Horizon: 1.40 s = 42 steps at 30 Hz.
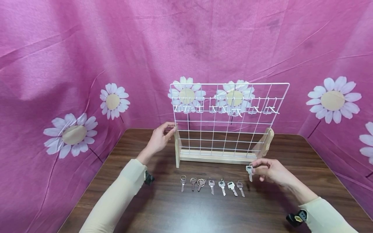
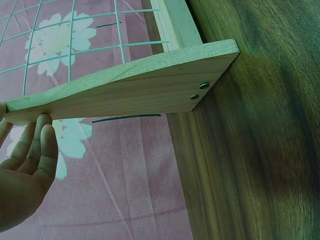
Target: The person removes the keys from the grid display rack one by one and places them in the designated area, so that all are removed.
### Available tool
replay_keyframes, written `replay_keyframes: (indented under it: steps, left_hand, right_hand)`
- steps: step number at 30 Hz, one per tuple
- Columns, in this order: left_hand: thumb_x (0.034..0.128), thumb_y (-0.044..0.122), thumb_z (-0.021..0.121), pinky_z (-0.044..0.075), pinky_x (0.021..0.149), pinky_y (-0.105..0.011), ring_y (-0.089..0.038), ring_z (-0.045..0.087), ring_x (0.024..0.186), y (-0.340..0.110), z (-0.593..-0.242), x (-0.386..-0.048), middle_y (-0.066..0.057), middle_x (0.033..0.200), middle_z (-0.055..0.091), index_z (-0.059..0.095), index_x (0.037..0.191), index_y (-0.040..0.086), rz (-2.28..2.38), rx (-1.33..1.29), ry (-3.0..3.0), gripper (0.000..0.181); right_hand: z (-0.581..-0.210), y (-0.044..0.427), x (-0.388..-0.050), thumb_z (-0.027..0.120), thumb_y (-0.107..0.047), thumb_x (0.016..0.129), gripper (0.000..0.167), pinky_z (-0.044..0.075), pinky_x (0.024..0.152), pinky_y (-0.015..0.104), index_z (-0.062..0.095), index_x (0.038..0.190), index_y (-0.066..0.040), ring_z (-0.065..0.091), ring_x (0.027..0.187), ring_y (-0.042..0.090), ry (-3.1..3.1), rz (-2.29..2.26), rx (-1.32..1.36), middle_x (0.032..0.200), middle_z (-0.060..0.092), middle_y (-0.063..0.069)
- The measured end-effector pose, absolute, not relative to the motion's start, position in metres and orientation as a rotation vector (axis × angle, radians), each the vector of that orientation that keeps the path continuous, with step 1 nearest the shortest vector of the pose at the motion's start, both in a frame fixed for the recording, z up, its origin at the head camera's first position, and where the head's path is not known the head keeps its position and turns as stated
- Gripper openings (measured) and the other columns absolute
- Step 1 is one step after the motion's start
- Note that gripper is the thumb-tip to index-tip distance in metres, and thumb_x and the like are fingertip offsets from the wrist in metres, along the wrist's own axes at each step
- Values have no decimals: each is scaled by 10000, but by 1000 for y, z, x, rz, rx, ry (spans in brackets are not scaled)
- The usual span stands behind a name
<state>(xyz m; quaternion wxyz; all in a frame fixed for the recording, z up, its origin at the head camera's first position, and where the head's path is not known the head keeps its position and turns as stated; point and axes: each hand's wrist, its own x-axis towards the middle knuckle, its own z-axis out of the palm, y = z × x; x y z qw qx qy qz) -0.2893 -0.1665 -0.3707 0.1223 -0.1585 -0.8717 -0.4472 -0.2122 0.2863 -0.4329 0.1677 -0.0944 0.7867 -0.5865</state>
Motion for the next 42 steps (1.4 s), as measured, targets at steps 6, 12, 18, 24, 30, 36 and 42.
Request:
replay_keyframes:
  steps: [6, 12, 18, 24, 30, 36, 42]
  left_hand:
    - [1004, 248, 610, 607, 714, -293, -314, 718, 948, -166, -371, -289, -145, 1185, 714, 639, 1252, 92, -1309, -459, -2542, 294]
    - [1003, 244, 611, 608, 721, -302, -313, 716, 951, -166, -372, -288, -157, 1195, 707, 637, 1256, 91, -1325, -451, -2547, 296]
    - [1005, 242, 607, 606, 720, -300, -317, 714, 951, -166, -372, -289, -155, 1193, 707, 634, 1260, 79, -1323, -458, -2545, 304]
    - [1005, 245, 608, 611, 746, -325, -311, 715, 970, -166, -373, -289, -161, 1193, 709, 638, 1253, 80, -1304, -464, -2538, 299]
    - [1006, 259, 607, 612, 768, -332, -284, 716, 978, -167, -373, -289, -144, 1197, 711, 639, 1257, 93, -1283, -459, -2547, 303]
    - [1006, 267, 606, 615, 773, -335, -279, 716, 975, -166, -372, -289, -131, 1192, 715, 636, 1264, 88, -1277, -462, -2544, 315]
    - [1001, 259, 615, 615, 826, -372, -282, 716, 996, -166, -371, -289, -131, 1185, 719, 646, 1243, 100, -1284, -461, -2535, 291]
  right_hand:
    - [-443, 285, -212, 697, -120, 900, 371, 328, 387, 157, 572, 1184, 84, 544, 525, 40, 2302, -1545, -251, 717, 708, -45]
    - [-449, 283, -211, 696, -144, 896, 363, 338, 393, 148, 592, 1169, 72, 579, 550, 53, 2311, -1487, -240, 801, 742, -11]
    - [-456, 281, -209, 696, -99, 883, 373, 364, 403, 138, 574, 1162, 117, 569, 543, 42, 2263, -1491, -272, 771, 730, -49]
    - [-464, 280, -207, 694, -61, 848, 313, 345, 399, 119, 604, 1093, 112, 562, 529, 45, 2264, -1476, -281, 780, 730, 35]
    - [-473, 278, -205, 694, -53, 832, 264, 347, 405, 119, 629, 1046, 87, 559, 532, 50, 2284, -1427, -293, 800, 735, 66]
    - [-476, 278, -204, 694, -61, 827, 235, 347, 400, 130, 646, 1021, 63, 564, 535, 68, 2340, -1395, -270, 778, 716, 48]
    - [-476, 279, -204, 676, -49, 837, 204, 367, 406, 167, 663, 1007, 63, 572, 548, 95, 2394, -1368, -294, 749, 673, 37]
